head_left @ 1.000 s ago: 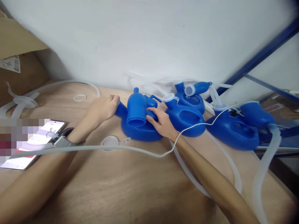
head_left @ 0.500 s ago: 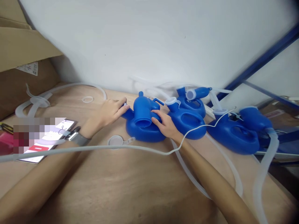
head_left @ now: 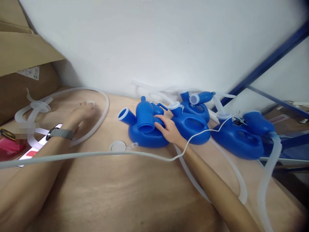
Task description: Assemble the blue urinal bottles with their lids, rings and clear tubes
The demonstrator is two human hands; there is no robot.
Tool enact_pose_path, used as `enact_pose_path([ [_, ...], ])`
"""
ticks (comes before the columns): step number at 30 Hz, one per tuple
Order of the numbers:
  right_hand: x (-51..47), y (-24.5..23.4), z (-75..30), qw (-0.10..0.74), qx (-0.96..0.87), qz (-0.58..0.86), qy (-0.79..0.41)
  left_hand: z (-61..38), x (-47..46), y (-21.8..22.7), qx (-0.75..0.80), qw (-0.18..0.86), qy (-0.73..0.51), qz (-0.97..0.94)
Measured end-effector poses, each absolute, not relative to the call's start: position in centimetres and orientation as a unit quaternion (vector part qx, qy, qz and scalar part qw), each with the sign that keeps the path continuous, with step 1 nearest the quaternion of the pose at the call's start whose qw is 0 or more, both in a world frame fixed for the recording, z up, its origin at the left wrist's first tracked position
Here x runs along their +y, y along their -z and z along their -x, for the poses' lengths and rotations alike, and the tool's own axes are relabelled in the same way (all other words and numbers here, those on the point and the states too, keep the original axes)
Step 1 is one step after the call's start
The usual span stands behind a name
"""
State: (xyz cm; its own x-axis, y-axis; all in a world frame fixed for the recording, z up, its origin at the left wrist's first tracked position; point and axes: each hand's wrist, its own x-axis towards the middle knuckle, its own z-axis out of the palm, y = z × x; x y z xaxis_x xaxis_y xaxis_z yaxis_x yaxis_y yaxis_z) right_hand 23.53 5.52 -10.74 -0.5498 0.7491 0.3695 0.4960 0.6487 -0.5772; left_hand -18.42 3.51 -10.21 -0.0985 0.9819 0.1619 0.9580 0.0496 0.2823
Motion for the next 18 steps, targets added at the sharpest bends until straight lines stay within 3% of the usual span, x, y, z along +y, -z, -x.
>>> enact_pose_path([
  [11,5.4,10.7,-23.4,0.314,-0.847,0.365,-0.225,19.4,4.6,10.7,0.747,0.035,-0.021,-0.663],
  [18,5.2,10.6,-23.5,0.317,-0.836,0.372,-0.252,16.4,4.5,7.2,0.745,0.046,-0.062,-0.662],
])
